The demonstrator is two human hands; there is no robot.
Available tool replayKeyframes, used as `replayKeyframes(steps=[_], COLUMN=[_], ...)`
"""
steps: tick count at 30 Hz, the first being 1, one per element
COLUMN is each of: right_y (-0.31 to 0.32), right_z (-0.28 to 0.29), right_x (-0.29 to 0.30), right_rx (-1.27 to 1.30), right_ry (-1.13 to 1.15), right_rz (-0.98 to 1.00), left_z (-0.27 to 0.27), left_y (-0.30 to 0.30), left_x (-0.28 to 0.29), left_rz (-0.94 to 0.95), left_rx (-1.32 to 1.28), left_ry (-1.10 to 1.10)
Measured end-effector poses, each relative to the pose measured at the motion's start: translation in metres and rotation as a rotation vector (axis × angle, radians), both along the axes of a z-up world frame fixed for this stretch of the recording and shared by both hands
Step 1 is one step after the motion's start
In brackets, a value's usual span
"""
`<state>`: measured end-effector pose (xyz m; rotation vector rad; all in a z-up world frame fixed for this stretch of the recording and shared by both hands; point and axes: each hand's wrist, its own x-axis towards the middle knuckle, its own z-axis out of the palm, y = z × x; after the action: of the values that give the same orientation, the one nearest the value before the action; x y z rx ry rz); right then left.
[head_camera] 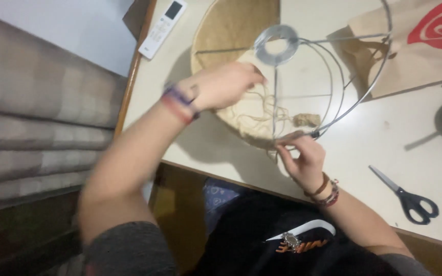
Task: Wrapping twine around a wire lampshade frame to create a decorative cover.
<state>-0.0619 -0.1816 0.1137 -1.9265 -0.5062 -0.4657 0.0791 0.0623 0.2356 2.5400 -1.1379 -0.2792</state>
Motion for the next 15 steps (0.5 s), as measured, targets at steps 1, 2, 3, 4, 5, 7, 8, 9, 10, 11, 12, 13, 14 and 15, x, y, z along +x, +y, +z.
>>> replayKeyframes(steps=[1, 2, 3, 4, 5, 7, 8, 9, 10, 11, 12, 13, 14, 15], right_y=[-0.002, -0.003, -0.005, -0.007, -0.01, -0.018, -0.02, -0.021, -0.022, -0.022, -0.023, -0.024, -0.024, -0.024], right_z=[0.004, 0.008, 0.012, 0.012, 0.011, 0.011, 0.012, 0.012, 0.015, 0.019, 0.021, 0.023, 0.025, 0.027], right_x=[-0.002, -0.005, -0.007, -0.008, -0.009, -0.011, -0.013, -0.014, -0.014, -0.014, -0.014, -0.013, -0.012, -0.011], right_rx=[-0.001, 0.036, 0.073, 0.075, 0.095, 0.11, 0.111, 0.112, 0.114, 0.148, 0.181, 0.18, 0.21, 0.24], right_ry=[0.001, -0.015, -0.031, -0.027, -0.036, -0.041, -0.047, -0.052, -0.047, -0.055, -0.063, -0.059, -0.063, -0.067], right_rz=[-0.006, 0.032, 0.071, 0.06, 0.079, 0.088, 0.112, 0.136, 0.129, 0.165, 0.205, 0.202, 0.223, 0.243], left_z=[-0.03, -0.059, -0.089, -0.121, -0.153, -0.176, -0.168, -0.158, -0.164, -0.171, -0.177, -0.183, -0.187, -0.192], left_y=[-0.01, -0.021, -0.031, -0.049, -0.067, -0.105, -0.122, -0.139, -0.147, -0.155, -0.162, -0.164, -0.165, -0.165], left_x=[0.014, 0.029, 0.044, 0.051, 0.058, 0.061, 0.058, 0.054, 0.051, 0.048, 0.044, 0.043, 0.042, 0.042], left_rz=[-0.006, -0.07, -0.135, -0.146, -0.241, -0.348, -0.397, -0.445, -0.452, -0.479, -0.502, -0.506, -0.486, -0.467], left_rx=[-0.001, 0.08, 0.161, 0.163, 0.284, 0.399, 0.38, 0.361, 0.362, 0.382, 0.399, 0.398, 0.392, 0.386], left_ry=[0.001, 0.03, 0.058, 0.062, 0.102, 0.143, 0.125, 0.106, 0.111, 0.068, 0.024, 0.027, 0.044, 0.06])
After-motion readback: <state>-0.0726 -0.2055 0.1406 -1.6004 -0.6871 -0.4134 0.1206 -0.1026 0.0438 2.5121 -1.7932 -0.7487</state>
